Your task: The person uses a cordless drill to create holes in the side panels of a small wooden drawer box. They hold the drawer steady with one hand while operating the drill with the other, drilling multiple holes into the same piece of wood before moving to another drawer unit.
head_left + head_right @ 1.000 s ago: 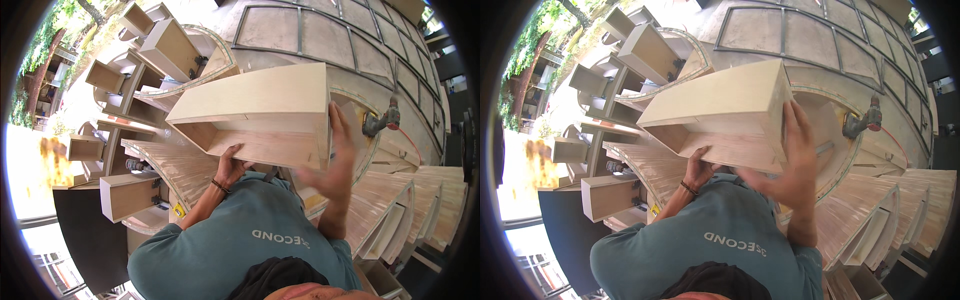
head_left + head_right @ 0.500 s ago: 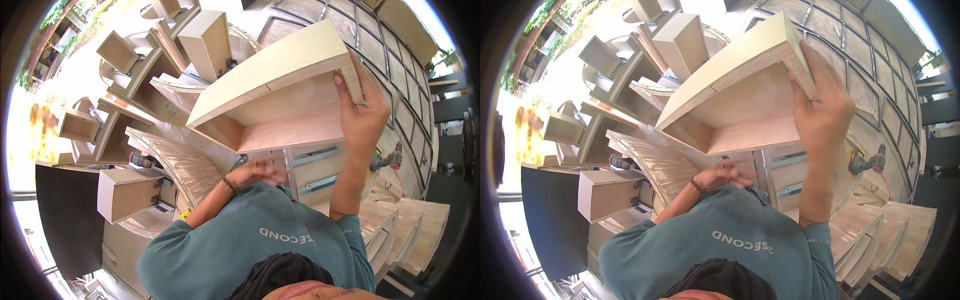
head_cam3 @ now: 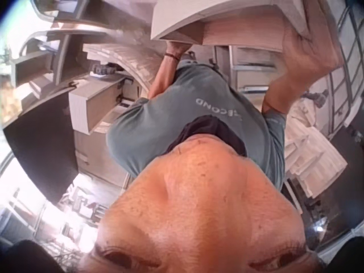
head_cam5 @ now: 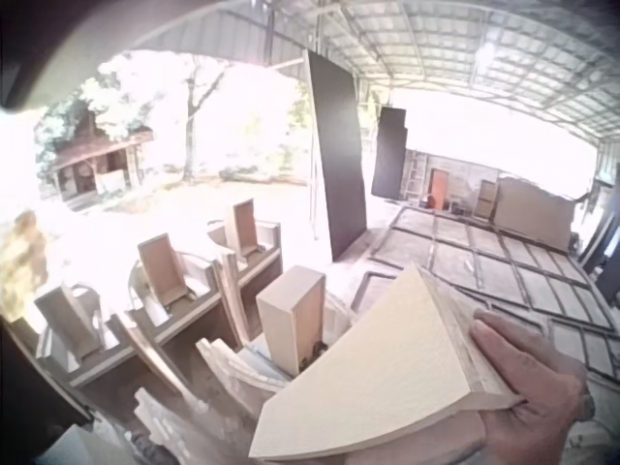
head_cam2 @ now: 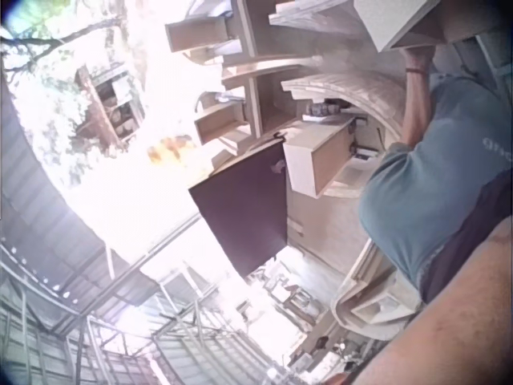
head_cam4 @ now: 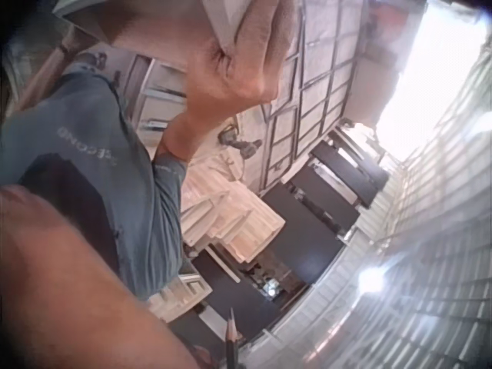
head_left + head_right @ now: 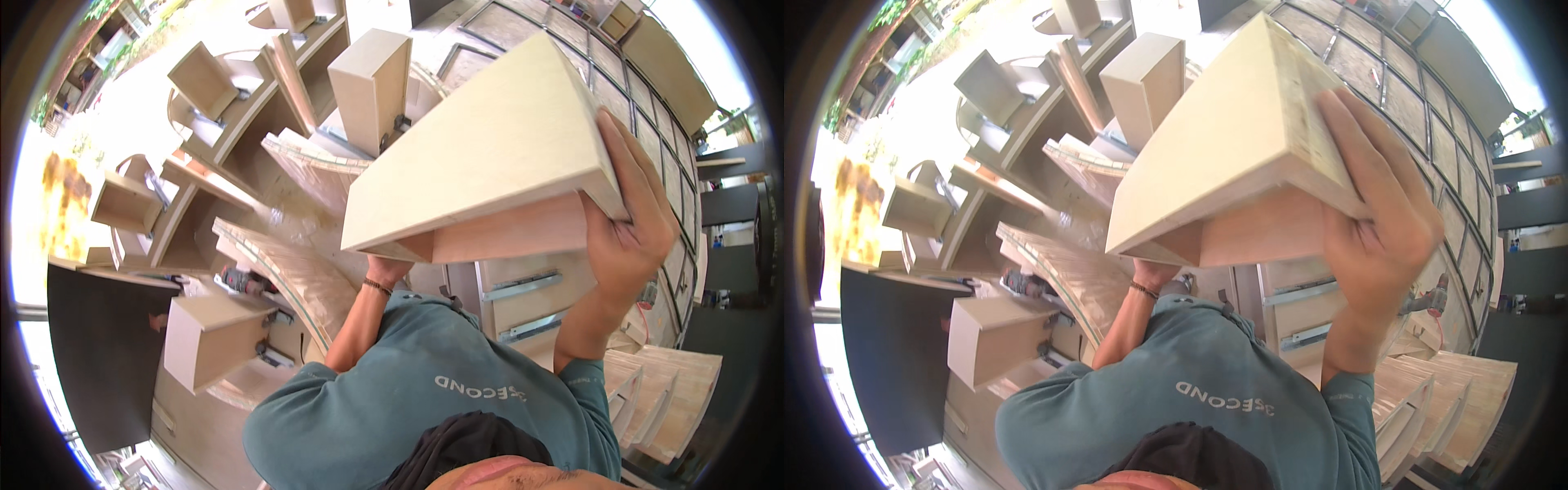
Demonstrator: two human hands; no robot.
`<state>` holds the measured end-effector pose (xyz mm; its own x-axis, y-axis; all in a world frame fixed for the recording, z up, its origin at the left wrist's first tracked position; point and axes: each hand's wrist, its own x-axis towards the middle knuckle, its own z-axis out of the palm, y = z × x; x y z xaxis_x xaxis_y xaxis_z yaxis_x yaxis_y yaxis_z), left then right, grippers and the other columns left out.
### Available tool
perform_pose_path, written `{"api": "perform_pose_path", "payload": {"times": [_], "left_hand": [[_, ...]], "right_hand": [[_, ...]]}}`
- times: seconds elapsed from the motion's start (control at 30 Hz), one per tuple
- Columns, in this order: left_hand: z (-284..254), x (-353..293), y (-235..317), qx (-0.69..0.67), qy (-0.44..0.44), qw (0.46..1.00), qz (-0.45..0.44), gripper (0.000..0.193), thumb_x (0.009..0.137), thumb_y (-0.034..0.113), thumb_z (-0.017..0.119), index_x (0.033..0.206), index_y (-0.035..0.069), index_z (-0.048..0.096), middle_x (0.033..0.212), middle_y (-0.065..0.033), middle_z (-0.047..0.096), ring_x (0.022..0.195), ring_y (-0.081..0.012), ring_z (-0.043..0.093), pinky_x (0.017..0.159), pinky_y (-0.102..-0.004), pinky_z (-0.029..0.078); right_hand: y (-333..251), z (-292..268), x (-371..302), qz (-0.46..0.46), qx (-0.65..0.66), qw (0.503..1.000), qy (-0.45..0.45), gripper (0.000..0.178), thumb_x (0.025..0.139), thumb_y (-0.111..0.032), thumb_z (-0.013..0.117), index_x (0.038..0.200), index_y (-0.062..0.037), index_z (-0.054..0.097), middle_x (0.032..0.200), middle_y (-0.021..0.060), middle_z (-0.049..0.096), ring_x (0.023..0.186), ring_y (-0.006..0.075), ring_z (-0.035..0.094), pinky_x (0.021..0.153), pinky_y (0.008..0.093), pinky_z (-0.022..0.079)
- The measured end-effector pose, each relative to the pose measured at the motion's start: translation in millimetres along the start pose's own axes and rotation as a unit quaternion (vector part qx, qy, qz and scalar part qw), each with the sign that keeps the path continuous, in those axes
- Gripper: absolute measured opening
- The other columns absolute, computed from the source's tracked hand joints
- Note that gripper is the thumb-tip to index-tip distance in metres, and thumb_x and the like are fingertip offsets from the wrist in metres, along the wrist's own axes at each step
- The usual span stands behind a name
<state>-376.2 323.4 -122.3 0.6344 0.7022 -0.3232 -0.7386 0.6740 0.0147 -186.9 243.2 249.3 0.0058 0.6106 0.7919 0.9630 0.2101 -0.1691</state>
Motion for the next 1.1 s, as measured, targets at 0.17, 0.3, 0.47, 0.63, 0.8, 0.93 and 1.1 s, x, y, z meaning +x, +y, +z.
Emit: {"api": "perform_pose_path", "payload": {"times": [0.17, 0.3, 0.47, 0.63, 0.8, 0.93, 1.1], "left_hand": [[2.1, 15.5, -4.8, 0.063, -0.065, 0.995, -0.037, 0.075, 0.098, 0.063, 0.039, 0.153, 0.012, 0.039, 0.157, -0.0090, 0.043, 0.142, -0.0302, 0.041, 0.119, -0.0483, 0.031], [17.7, 13.9, -4.0, 0.108, -0.068, 0.988, -0.086, 0.077, 0.097, 0.065, 0.039, 0.153, 0.013, 0.039, 0.157, -0.0087, 0.043, 0.141, -0.0302, 0.043, 0.118, -0.0486, 0.033], [78.0, 21.3, -12.5, 0.312, -0.071, 0.941, -0.113, 0.074, 0.100, 0.061, 0.039, 0.153, 0.010, 0.038, 0.154, -0.0094, 0.045, 0.140, -0.0302, 0.044, 0.117, -0.0485, 0.036], [131.1, 47.5, -62.2, 0.457, -0.191, 0.844, -0.204, 0.064, 0.107, 0.053, 0.031, 0.153, 0.008, 0.038, 0.150, -0.0106, 0.048, 0.135, -0.0256, 0.049, 0.113, -0.0414, 0.042], [168.3, 53.0, -159.7, 0.516, -0.194, 0.746, -0.374, 0.073, 0.106, 0.061, 0.030, 0.154, 0.007, 0.038, 0.145, -0.0097, 0.053, 0.128, -0.0185, 0.056, 0.107, -0.0341, 0.047], [173.9, 48.5, -245.0, 0.591, -0.179, 0.637, -0.461, 0.074, 0.104, 0.064, 0.033, 0.151, 0.007, 0.044, 0.141, -0.0094, 0.057, 0.123, -0.0169, 0.059, 0.102, -0.0327, 0.050], [159.5, 50.5, -327.9, 0.557, -0.213, 0.493, -0.633, 0.069, 0.106, 0.059, 0.034, 0.146, 0.006, 0.051, 0.139, -0.0092, 0.058, 0.120, -0.0176, 0.060, 0.104, -0.0320, 0.047]], "right_hand": [[0.5, -32.4, -13.5, 0.025, -0.079, 0.996, 0.016, 0.066, 0.062, 0.012, 0.059, 0.126, 0.0045, 0.067, 0.125, 0.0202, 0.069, 0.118, 0.0331, 0.067, 0.101, 0.0368, 0.050], [6.9, -68.9, -48.8, 0.138, -0.138, 0.980, 0.021, 0.052, 0.080, -0.009, 0.070, 0.130, 0.0017, 0.064, 0.123, 0.0200, 0.070, 0.118, 0.0308, 0.067, 0.100, 0.0370, 0.050], [30.2, -139.4, -161.0, 0.444, -0.157, 0.876, 0.108, 0.034, 0.097, -0.015, 0.065, 0.122, 0.0067, 0.063, 0.110, 0.0150, 0.071, 0.104, 0.0181, 0.064, 0.091, 0.0312, 0.048], [8.8, -178.4, -267.9, 0.585, -0.139, 0.763, 0.236, 0.037, 0.100, -0.023, 0.066, 0.121, 0.0078, 0.062, 0.110, 0.0101, 0.071, 0.102, 0.0152, 0.062, 0.091, 0.0306, 0.047], [-51.0, -193.2, -358.7, 0.679, -0.165, 0.663, 0.269, 0.038, 0.098, -0.023, 0.068, 0.120, 0.0079, 0.064, 0.109, 0.0107, 0.071, 0.100, 0.0156, 0.063, 0.091, 0.0312, 0.048], [-113.4, -204.8, -393.9, 0.784, -0.196, 0.519, 0.278, 0.037, 0.091, -0.016, 0.072, 0.117, 0.0081, 0.066, 0.108, 0.0135, 0.073, 0.098, 0.0182, 0.065, 0.091, 0.0326, 0.048], [-183.3, -178.8, -413.5, 0.827, -0.186, 0.395, 0.354, 0.045, 0.078, -0.005, 0.071, 0.119, 0.0109, 0.064, 0.111, 0.0178, 0.071, 0.101, 0.0234, 0.067, 0.090, 0.0347, 0.051]]}}
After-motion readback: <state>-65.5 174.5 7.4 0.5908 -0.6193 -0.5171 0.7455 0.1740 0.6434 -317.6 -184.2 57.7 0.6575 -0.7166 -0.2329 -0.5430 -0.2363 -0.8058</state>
